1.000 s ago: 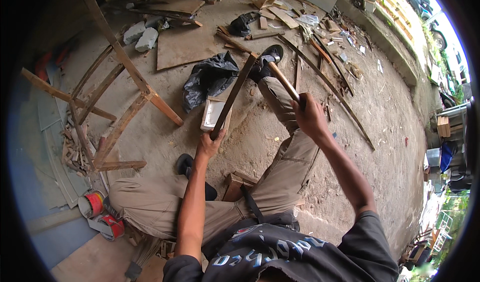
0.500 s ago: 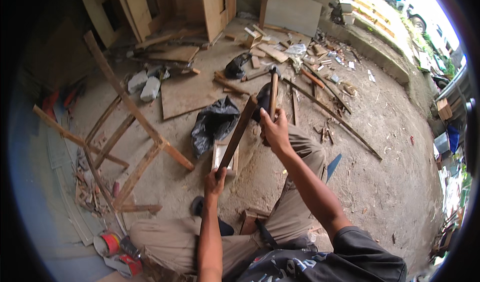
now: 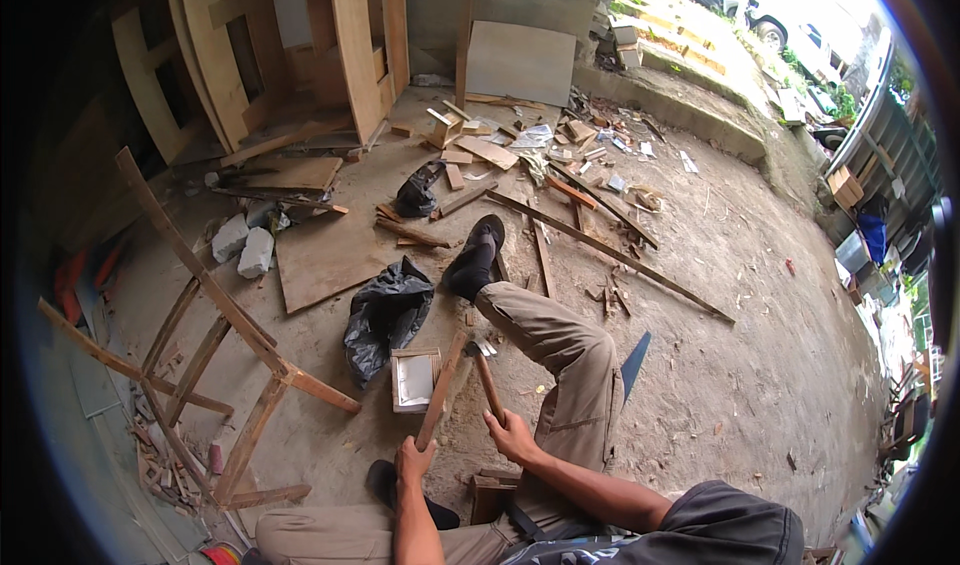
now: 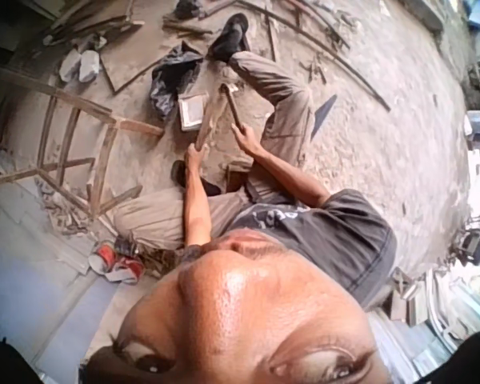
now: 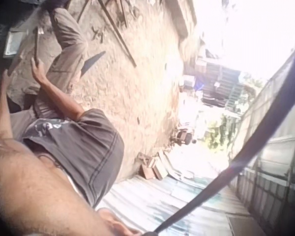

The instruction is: The person sits on the floor and uses a hammer to repeatedly strike a small wooden frame, then switches to a hand saw to cut a piece of wood. The person continues hammering and sawing the wooden frame.

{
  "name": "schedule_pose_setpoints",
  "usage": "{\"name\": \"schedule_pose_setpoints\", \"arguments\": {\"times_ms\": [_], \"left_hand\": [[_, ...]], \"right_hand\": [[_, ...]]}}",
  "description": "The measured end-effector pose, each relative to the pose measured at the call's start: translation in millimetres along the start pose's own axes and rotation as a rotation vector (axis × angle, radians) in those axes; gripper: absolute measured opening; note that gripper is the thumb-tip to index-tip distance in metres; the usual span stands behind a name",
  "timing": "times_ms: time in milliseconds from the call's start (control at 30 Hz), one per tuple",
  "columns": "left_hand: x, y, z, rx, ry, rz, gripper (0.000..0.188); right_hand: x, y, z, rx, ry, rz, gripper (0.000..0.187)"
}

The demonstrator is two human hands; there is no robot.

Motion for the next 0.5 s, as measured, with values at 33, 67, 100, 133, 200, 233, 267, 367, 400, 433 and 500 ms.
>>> {"name": "schedule_pose_setpoints", "arguments": {"times_ms": [33, 67, 100, 133, 200, 233, 267, 367, 400, 433, 500], "left_hand": [[-4.0, 0.0, 1.1, -0.002, 0.005, -0.017, 0.046], [-8.4, -2.4, 0.2, 0.03, -0.009, -0.001, 0.046], [-11.7, -3.8, 0.0, 0.071, -0.02, 0.025, 0.045], [-12.3, -2.2, -0.5, 0.083, -0.003, 0.038, 0.044], [-11.2, 0.7, -1.5, 0.134, 0.032, 0.09, 0.041], [-8.2, 6.1, -1.8, 0.107, 0.075, 0.079, 0.04], [-4.9, 10.3, -1.1, 0.089, 0.117, 0.072, 0.039], [-1.7, 8.9, -0.2, 0.12, 0.156, 0.08, 0.037], [-5.5, 3.1, 0.9, 0.167, 0.112, 0.053, 0.039], [-6.1, 1.7, 1.8, 0.168, 0.12, 0.083, 0.039], [-8.8, 1.5, 4.6, 0.126, 0.13, 0.021, 0.036]], "right_hand": [[4.3, -12.7, 4.9, 0.132, 0.037, 0.036, 0.043], [5.6, -20.4, 10.0, 0.19, 0.041, 0.038, 0.042], [6.8, -27.4, 15.0, 0.234, 0.044, 0.032, 0.042], [6.5, -29.9, 18.8, 0.238, 0.039, 0.0, 0.041], [6.5, -31.0, 24.0, 0.234, 0.064, -0.078, 0.04], [2.3, -23.9, 25.8, 0.168, 0.029, -0.091, 0.041], [0.8, -17.8, 26.9, 0.127, 0.031, -0.106, 0.042], [-2.1, -4.6, 28.1, 0.121, 0.049, -0.095, 0.041], [-3.8, 3.2, 30.5, 0.068, 0.041, -0.079, 0.04], [-2.0, -2.0, 31.0, 0.171, 0.07, -0.076, 0.039], [-3.0, 1.4, 36.1, 0.161, 0.064, -0.07, 0.039]]}}
Point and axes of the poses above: each hand's wrist, its own z-axis towards the middle knuckle, its own x-axis out of the back of the hand, y = z × x, the point moved 8 cm from there along z, towards the middle knuckle, and after that the axes turned 2 degrees about -x, right-handed, at the moved point
